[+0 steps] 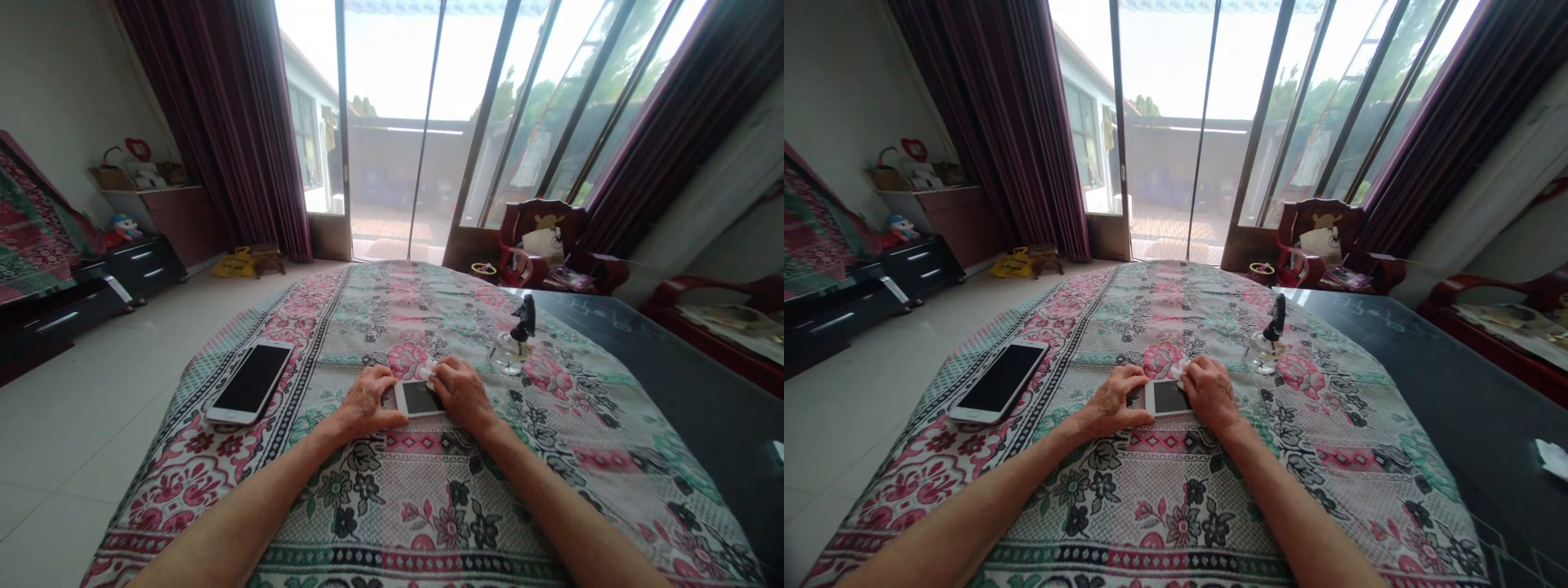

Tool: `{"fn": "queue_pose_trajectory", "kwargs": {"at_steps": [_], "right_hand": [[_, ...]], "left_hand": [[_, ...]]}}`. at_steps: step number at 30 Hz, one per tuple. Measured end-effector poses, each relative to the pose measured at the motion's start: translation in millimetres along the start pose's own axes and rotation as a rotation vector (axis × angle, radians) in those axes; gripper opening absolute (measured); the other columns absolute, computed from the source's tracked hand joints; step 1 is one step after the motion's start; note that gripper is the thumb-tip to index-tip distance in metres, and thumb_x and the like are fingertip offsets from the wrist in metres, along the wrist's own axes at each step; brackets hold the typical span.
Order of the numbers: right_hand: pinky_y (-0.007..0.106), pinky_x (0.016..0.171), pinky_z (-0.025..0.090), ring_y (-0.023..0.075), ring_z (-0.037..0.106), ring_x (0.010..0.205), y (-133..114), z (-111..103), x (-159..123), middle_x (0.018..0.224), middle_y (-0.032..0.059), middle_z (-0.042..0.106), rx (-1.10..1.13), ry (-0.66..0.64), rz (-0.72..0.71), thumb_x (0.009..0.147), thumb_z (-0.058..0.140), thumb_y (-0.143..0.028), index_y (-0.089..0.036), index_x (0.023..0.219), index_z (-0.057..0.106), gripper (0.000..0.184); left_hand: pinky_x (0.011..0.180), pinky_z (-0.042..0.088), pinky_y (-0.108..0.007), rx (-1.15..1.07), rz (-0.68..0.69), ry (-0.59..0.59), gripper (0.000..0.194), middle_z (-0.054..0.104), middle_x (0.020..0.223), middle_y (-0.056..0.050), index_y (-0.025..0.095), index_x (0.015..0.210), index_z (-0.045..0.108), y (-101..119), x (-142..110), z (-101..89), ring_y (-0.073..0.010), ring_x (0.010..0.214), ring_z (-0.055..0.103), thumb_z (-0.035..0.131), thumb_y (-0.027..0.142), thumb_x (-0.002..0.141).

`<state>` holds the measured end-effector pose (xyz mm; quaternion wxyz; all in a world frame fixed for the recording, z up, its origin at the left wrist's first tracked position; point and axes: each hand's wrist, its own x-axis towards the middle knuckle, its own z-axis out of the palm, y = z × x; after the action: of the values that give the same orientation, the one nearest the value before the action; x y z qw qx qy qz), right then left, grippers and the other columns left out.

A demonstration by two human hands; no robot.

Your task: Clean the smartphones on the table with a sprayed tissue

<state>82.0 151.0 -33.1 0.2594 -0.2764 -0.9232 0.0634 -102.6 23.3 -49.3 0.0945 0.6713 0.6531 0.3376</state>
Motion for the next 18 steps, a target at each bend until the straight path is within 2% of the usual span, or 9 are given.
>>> {"fn": "queue_pose_trajectory", "kwargs": {"at_steps": [6, 9, 18], "right_hand": [[0.034, 0.086, 0.04, 0.0186, 0.055, 0.089, -20.4, -10.2, -21.1, 0.094, 0.0049, 0.061, 0.083, -0.076, -0.153, 0.09, 0.051, -0.024, -0.022, 0.085, 0.063, 0.014], [0.034, 0.087, 0.04, 0.0188, 0.055, 0.09, -28.2, -8.1, -26.1, 0.096, 0.0051, 0.062, 0.119, -0.086, -0.188, 0.091, 0.052, -0.026, -0.022, 0.087, 0.064, 0.013], [0.034, 0.088, 0.04, 0.0187, 0.054, 0.091, -20.0, 14.0, 1.2, 0.097, 0.0051, 0.061, 0.091, -0.018, -0.105, 0.091, 0.05, -0.026, -0.022, 0.085, 0.064, 0.016]], "left_hand": [[0.095, 0.043, -0.039, 0.006, 0.001, 0.0, 0.051, 0.059, 0.11, -0.007, 0.02, 0.103, 0.068, -1.6, 0.1, 1.9, -0.027, 0.106, 0.051, 0.081, 0.039, 0.057], [0.096, 0.043, -0.038, 0.008, 0.002, 0.003, 0.053, 0.06, 0.11, -0.007, 0.019, 0.103, 0.068, -2.0, 0.1, 3.0, -0.0264, 0.106, 0.051, 0.081, 0.038, 0.056], [0.096, 0.044, -0.039, 0.019, 0.001, 0.002, 0.054, 0.059, 0.11, -0.008, 0.017, 0.104, 0.068, -1.8, 0.2, 2.0, -0.0267, 0.107, 0.051, 0.082, 0.039, 0.056]]}}
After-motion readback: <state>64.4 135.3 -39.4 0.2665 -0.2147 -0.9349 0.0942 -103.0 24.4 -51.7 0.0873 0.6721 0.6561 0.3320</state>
